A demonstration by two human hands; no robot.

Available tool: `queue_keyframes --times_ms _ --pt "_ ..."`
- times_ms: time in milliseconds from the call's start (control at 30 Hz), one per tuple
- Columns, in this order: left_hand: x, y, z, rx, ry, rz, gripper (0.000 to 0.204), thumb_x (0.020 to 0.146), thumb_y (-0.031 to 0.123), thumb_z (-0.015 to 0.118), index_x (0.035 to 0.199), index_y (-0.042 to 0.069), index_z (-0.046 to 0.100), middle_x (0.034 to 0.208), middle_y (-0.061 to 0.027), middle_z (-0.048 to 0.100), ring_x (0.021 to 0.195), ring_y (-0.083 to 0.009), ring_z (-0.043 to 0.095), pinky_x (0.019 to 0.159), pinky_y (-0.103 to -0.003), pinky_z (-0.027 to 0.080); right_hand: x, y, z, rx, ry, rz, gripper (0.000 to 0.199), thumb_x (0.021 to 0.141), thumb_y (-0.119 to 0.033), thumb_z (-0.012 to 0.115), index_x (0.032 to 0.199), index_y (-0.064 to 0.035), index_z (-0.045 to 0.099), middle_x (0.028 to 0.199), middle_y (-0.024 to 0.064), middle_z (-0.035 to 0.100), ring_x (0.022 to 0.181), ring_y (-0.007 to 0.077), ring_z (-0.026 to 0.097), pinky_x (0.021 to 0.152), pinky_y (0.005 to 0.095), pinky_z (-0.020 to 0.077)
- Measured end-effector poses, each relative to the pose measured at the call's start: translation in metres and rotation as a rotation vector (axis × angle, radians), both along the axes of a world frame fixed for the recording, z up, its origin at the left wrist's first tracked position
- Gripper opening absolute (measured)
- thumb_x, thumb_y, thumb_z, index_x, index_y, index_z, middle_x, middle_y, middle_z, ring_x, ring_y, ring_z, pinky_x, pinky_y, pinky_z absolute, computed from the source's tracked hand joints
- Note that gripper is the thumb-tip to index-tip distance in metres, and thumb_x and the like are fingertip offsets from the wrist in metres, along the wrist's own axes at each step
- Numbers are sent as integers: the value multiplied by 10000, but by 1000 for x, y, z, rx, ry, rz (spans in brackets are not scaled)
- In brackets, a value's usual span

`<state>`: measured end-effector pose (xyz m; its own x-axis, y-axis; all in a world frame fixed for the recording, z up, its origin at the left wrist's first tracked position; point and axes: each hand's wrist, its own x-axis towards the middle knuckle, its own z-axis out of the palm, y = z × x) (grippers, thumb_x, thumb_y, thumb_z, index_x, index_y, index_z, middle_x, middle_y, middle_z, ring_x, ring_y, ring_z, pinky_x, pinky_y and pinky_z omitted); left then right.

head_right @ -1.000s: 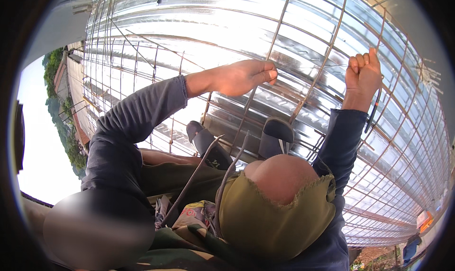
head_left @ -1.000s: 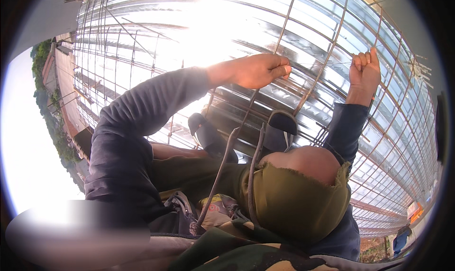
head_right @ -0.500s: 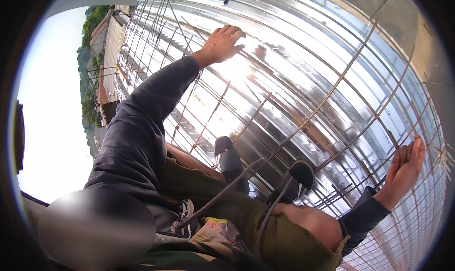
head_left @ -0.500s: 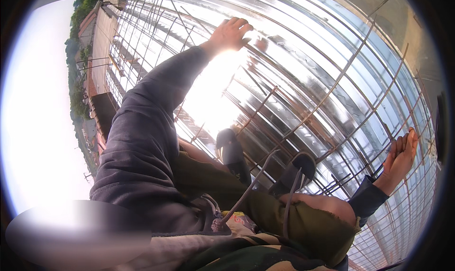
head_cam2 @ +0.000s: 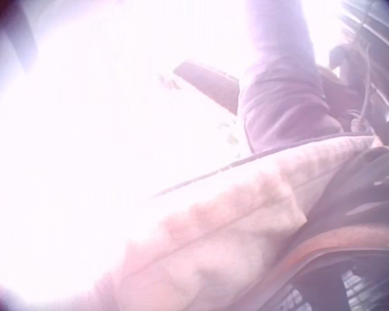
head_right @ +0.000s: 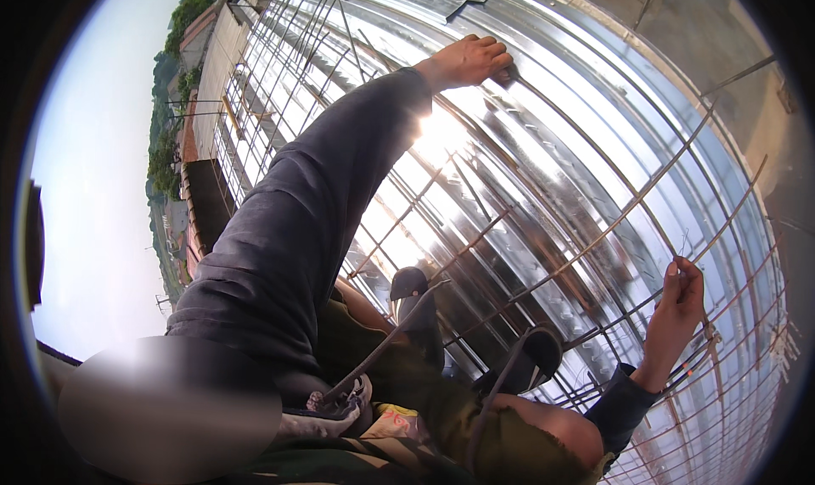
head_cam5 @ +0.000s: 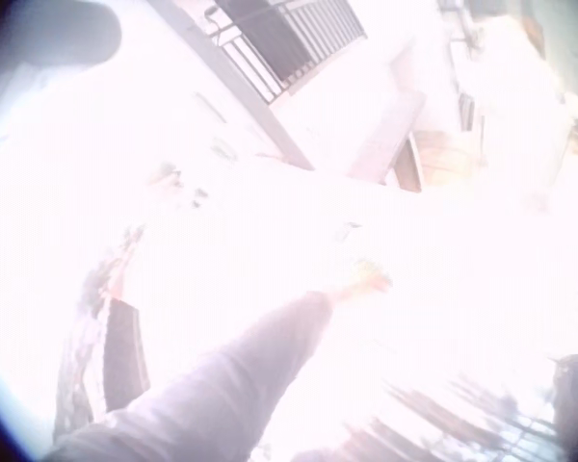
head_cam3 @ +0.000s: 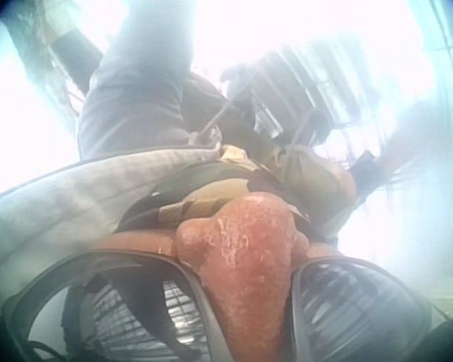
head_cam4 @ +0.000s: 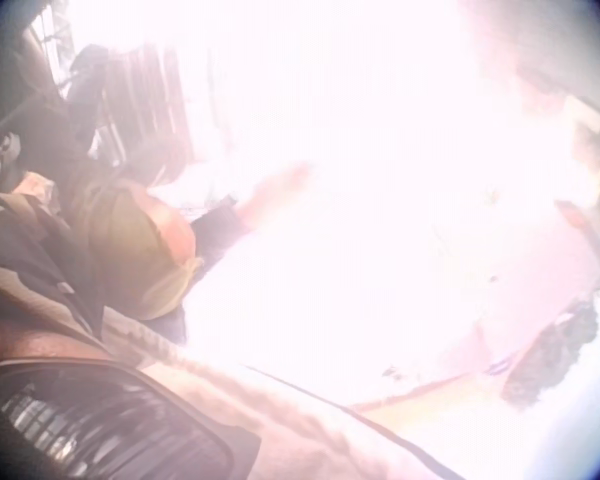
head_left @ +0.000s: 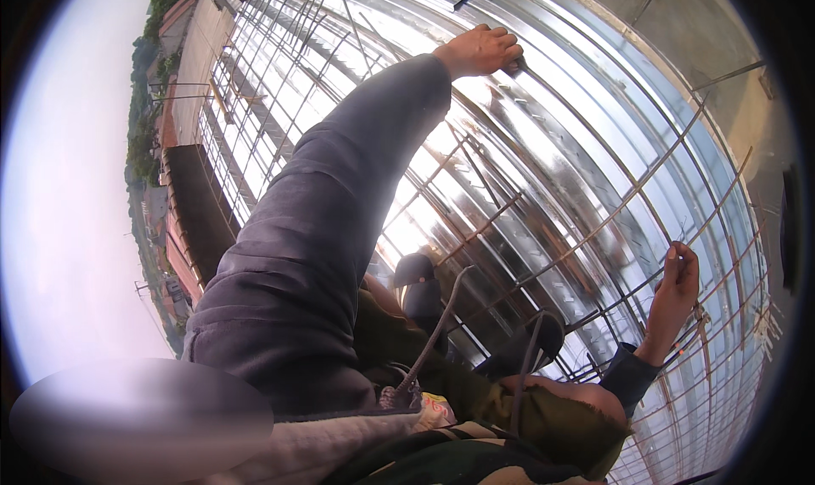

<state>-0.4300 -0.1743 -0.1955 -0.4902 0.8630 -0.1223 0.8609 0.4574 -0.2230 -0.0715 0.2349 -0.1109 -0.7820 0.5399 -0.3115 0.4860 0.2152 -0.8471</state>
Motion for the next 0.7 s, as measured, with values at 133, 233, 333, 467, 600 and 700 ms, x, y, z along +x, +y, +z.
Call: queue_keyframes --times_ms 133,233,333,467,600,700 --pt "2 -2 0 16 11 17 285 1018 205 646 1284 131 575 1213 -57 646 1214 -244 640 1007 -428 543 -1 -1 -21 98 43 109 238 1110 -225 623 1198 -8 667 817 -52 488 702 48 376 610 260 289" --pt "10 -13 -2 80 80 21 255 1025 222 631 1267 155 588 1204 -43 646 1203 -221 641 984 -431 555 -8 -12 -23 92 -62 183 279 1127 -273 585 1180 -7 651 939 -4 570 823 93 477 736 270 402" --pt "13 -6 4 66 8 63 236 1044 248 604 1266 170 603 1188 -52 646 1185 -219 646 970 -440 568 -19 -25 -16 122 -216 266 305 1136 -301 559 1167 -9 641 975 10 600 881 111 523 835 269 444" --pt "19 -5 2 171 -25 120 234 1039 269 609 1242 155 628 1166 -71 652 1171 -237 654 954 -442 573 -29 -33 -39 59 -79 411 299 1140 -292 554 1154 -2 626 1013 48 592 966 156 534 927 302 439" --pt "22 -7 10 149 -79 194 295 1046 364 626 1253 154 632 1165 -73 665 1179 -255 652 996 -480 547 -48 -40 -32 58 -85 480 292 1144 -289 553 1156 -4 618 1025 43 590 948 146 525 904 298 438" --pt "27 -15 37 132 -99 184 402 1029 434 656 1340 180 627 1225 -73 676 1225 -268 640 1047 -493 508 -59 -28 -8 139 -143 491 289 1148 -287 546 1159 -6 614 1021 39 584 932 136 512 885 295 437"
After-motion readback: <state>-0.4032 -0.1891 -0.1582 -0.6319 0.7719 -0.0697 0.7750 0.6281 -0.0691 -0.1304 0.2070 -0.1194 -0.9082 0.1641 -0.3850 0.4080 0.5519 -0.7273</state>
